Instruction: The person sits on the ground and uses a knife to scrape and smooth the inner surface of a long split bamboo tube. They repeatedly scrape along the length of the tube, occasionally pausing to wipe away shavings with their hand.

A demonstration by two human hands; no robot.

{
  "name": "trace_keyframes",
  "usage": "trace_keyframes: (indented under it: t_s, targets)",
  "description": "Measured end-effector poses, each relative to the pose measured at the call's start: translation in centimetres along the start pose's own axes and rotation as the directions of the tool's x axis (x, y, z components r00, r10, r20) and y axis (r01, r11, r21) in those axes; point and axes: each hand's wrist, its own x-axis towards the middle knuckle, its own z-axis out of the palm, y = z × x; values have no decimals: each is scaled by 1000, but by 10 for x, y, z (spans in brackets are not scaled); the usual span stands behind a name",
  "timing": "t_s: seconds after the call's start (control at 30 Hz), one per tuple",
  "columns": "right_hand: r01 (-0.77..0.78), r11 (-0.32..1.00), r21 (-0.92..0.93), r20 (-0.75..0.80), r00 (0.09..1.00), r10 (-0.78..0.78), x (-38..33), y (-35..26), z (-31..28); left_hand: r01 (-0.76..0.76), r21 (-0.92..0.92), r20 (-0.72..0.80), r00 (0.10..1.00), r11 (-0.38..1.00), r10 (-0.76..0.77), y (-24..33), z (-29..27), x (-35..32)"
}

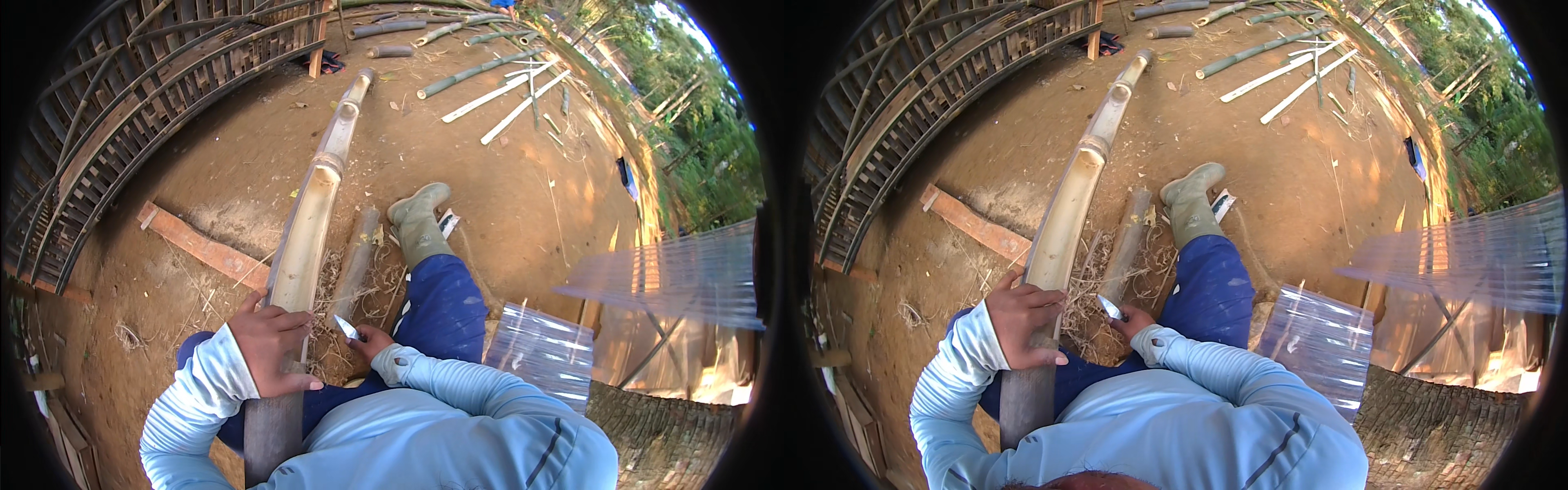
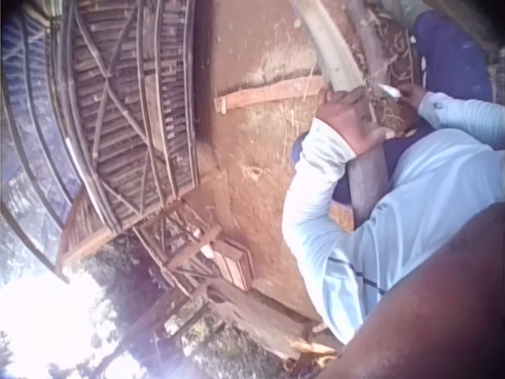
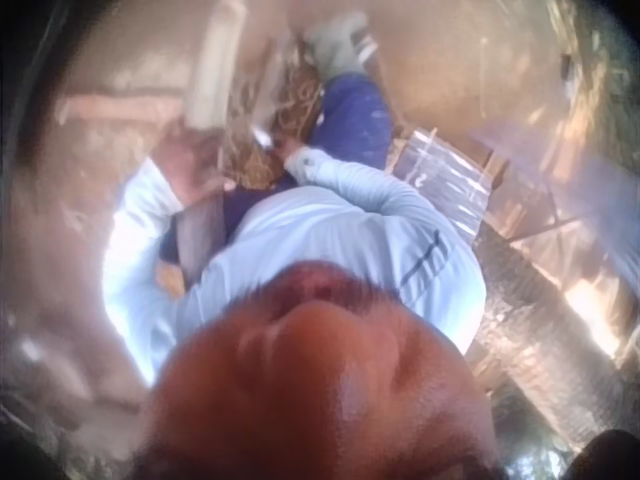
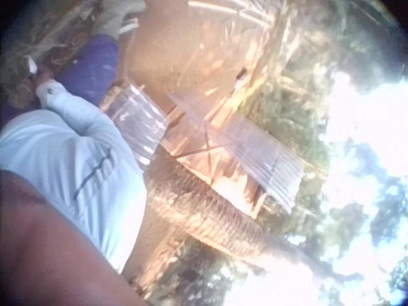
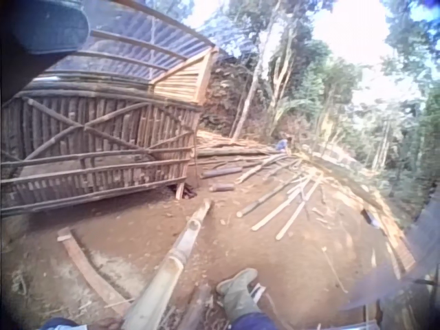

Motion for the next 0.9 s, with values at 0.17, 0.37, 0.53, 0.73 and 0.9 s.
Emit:
trace_keyframes:
  t_s: [0.17,0.37,0.53,0.73,0.9]
  targets:
    - [67,998,1,-45,997,-67,1,8,2,73,-123,-12,997,990,-75,8,0,3]
    - [12,1000,24,-35,999,-11,9,11,6,176,-136,72,983,975,-167,21,-3,3]
    - [-4,1000,13,-46,999,5,12,15,8,242,-57,29,970,968,-241,37,3,6]
    - [-16,998,60,-36,999,18,10,15,6,262,21,38,964,965,-263,43,10,6]
    - [-12,990,142,-20,1000,15,14,21,3,182,148,48,981,972,-190,46,4,12]
